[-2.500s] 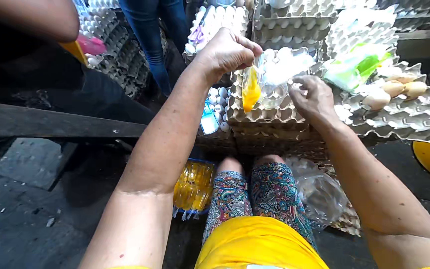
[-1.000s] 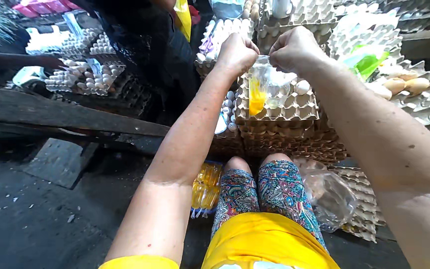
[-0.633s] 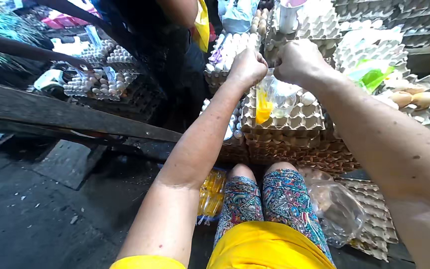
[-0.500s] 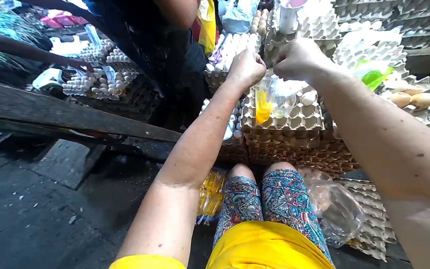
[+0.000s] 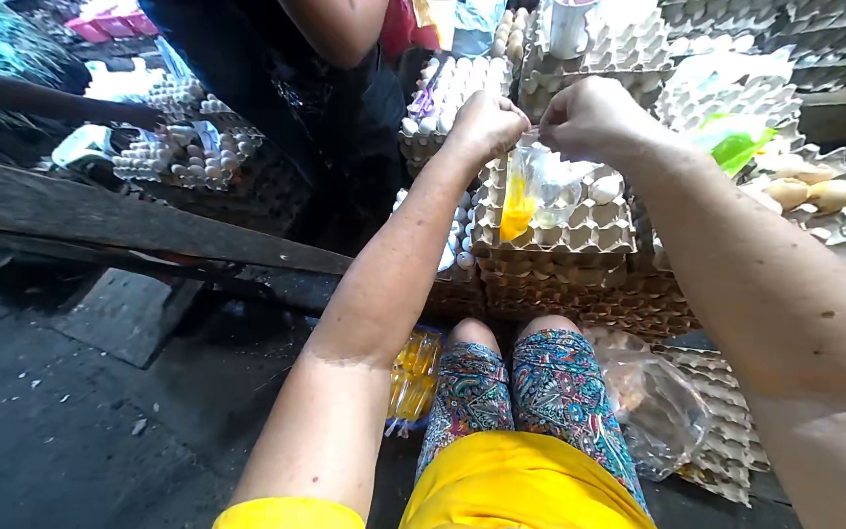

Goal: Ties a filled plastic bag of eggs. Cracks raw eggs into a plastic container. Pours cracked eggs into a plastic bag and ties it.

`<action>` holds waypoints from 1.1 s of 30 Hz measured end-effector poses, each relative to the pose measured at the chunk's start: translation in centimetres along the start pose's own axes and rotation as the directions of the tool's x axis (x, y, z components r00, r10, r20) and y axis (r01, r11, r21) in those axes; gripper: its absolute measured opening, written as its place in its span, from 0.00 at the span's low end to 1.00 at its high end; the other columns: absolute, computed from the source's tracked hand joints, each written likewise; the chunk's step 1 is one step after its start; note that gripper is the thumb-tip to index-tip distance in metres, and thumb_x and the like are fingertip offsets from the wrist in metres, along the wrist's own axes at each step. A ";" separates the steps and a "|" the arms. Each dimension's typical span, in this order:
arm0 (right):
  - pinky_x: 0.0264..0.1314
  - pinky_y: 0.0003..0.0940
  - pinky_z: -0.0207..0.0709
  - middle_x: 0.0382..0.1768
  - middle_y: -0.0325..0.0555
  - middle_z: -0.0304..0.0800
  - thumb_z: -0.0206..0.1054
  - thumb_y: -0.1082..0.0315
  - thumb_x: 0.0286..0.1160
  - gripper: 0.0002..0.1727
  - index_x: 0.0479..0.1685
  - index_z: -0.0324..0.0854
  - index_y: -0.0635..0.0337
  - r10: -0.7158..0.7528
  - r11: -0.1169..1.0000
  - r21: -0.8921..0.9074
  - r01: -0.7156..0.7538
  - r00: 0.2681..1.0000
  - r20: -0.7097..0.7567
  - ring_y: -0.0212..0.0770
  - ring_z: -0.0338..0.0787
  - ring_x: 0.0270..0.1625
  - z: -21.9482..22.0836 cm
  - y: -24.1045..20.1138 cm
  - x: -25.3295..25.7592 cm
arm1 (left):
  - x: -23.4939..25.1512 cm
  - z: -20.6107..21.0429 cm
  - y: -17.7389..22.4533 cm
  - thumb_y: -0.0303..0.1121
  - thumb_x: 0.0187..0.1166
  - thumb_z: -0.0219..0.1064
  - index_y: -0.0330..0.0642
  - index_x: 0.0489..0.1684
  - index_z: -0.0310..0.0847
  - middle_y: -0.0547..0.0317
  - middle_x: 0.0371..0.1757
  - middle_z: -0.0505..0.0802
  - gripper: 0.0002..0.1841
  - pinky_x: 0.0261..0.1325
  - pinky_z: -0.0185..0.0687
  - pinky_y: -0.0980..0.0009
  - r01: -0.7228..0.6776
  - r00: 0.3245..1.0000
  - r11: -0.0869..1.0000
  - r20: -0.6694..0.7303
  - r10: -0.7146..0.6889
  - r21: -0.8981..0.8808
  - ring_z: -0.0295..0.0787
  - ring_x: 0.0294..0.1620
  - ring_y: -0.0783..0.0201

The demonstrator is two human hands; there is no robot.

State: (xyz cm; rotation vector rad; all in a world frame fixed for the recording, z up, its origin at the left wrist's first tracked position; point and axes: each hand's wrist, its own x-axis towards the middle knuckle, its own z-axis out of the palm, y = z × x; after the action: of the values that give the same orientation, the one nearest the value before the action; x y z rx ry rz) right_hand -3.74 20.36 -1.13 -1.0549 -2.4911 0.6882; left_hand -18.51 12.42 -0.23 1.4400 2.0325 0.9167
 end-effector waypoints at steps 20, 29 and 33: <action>0.48 0.53 0.86 0.37 0.50 0.93 0.69 0.67 0.73 0.07 0.39 0.90 0.60 0.047 0.994 0.103 -0.040 0.997 -0.061 0.44 0.93 0.36 -0.8 1.1 0.2 | -0.8 1.0 0.1 0.28 0.85 0.62 0.33 0.57 0.85 0.44 0.55 0.93 0.11 0.71 0.79 0.54 -0.427 0.895 0.745 0.123 0.428 0.513 0.90 0.61 0.51; 0.50 0.40 0.82 0.60 0.49 0.86 0.67 0.56 0.84 0.20 0.66 0.83 0.59 -0.119 0.914 0.395 0.098 0.993 0.027 0.37 0.86 0.47 2.4 4.3 -2.1 | -0.7 0.5 0.2 0.34 0.88 0.61 0.35 0.53 0.87 0.41 0.57 0.86 0.12 0.70 0.78 0.55 -0.422 0.890 0.712 0.109 0.442 0.561 0.85 0.62 0.48; 0.65 0.36 0.75 0.65 0.46 0.85 0.62 0.57 0.87 0.16 0.47 0.90 0.59 -0.229 0.912 0.340 0.229 0.973 -0.041 0.33 0.84 0.64 3.0 3.6 -1.3 | -0.8 0.4 0.9 0.33 0.88 0.61 0.32 0.50 0.88 0.39 0.52 0.89 0.13 0.70 0.76 0.55 -0.444 0.878 0.689 0.123 0.463 0.573 0.86 0.60 0.47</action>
State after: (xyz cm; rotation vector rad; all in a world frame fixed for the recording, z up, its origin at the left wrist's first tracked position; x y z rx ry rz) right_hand -2.29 20.69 -5.76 -0.6240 -2.3273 0.9993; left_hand -17.46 11.98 0.20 2.3650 2.1197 0.4722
